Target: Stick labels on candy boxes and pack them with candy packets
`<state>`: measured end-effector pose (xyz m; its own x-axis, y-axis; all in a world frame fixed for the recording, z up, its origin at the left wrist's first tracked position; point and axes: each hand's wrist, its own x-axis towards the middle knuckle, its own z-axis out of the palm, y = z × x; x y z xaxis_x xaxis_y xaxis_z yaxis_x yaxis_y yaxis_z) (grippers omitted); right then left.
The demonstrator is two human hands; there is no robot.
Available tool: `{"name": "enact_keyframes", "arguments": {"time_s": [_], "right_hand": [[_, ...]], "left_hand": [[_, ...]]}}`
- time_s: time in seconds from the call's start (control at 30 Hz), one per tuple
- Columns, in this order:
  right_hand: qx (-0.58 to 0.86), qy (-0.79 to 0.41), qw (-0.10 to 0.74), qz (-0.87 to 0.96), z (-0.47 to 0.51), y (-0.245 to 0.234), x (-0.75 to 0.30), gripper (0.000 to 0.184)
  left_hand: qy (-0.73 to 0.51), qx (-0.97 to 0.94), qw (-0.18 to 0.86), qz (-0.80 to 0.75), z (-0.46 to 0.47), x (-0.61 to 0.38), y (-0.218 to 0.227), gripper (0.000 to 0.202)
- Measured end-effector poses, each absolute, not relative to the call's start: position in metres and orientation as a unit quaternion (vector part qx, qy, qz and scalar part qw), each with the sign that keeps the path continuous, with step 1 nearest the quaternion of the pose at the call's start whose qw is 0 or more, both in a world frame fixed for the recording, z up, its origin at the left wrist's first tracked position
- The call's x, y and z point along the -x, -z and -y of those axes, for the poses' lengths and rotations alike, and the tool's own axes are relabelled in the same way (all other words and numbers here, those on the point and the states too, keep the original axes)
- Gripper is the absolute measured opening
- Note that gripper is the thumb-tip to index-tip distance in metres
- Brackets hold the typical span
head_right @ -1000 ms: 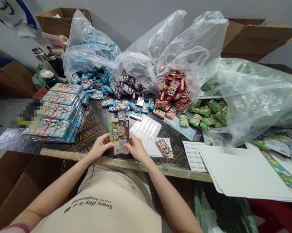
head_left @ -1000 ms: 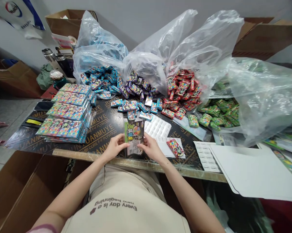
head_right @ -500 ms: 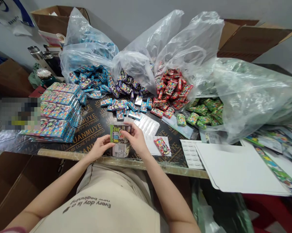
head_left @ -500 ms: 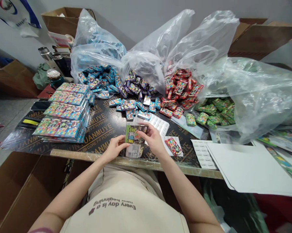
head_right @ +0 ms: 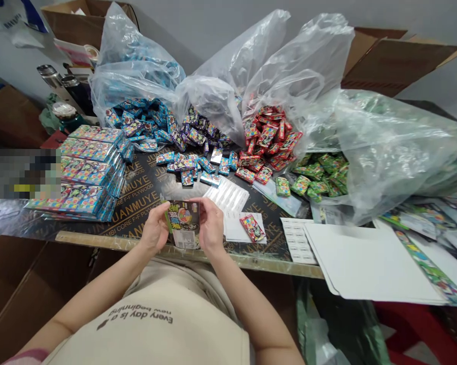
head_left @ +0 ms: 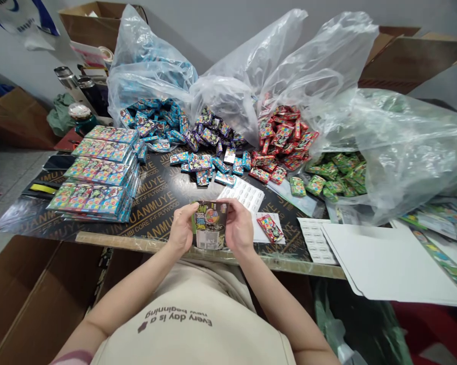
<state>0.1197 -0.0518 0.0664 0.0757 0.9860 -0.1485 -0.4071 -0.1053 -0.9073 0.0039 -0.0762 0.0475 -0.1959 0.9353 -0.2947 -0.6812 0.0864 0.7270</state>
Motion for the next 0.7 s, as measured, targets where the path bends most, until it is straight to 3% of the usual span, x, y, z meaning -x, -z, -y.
{"name": "enact_keyframes", "arguments": {"time_s": [0.07, 0.3, 0.4, 0.57, 0.7], "right_hand": [[0.452, -0.593, 0.592, 0.305, 0.054, -0.068, -0.120, 0.032], [0.458, -0.582, 0.607, 0.288, 0.055, -0.063, -0.123, 0.038], [0.463, -0.571, 0.611, 0.293, 0.052, -0.059, -0.127, 0.035], [0.445, -0.602, 0.565, 0.348, 0.050, -0.057, -0.139, 0.011], [0.405, -0.606, 0.589, 0.349, 0.051, -0.057, -0.142, 0.025]], "left_hand": [[-0.649, -0.143, 0.635, -0.393, 0.076, -0.007, -0.053, 0.024], [-0.634, -0.152, 0.656, -0.380, 0.071, -0.022, -0.065, 0.051], [-0.618, -0.184, 0.645, -0.410, 0.069, -0.023, -0.064, 0.043], [-0.596, -0.265, 0.615, -0.444, 0.063, -0.013, -0.067, 0.020], [-0.595, -0.339, 0.573, -0.451, 0.055, -0.003, -0.073, 0.022]]}}
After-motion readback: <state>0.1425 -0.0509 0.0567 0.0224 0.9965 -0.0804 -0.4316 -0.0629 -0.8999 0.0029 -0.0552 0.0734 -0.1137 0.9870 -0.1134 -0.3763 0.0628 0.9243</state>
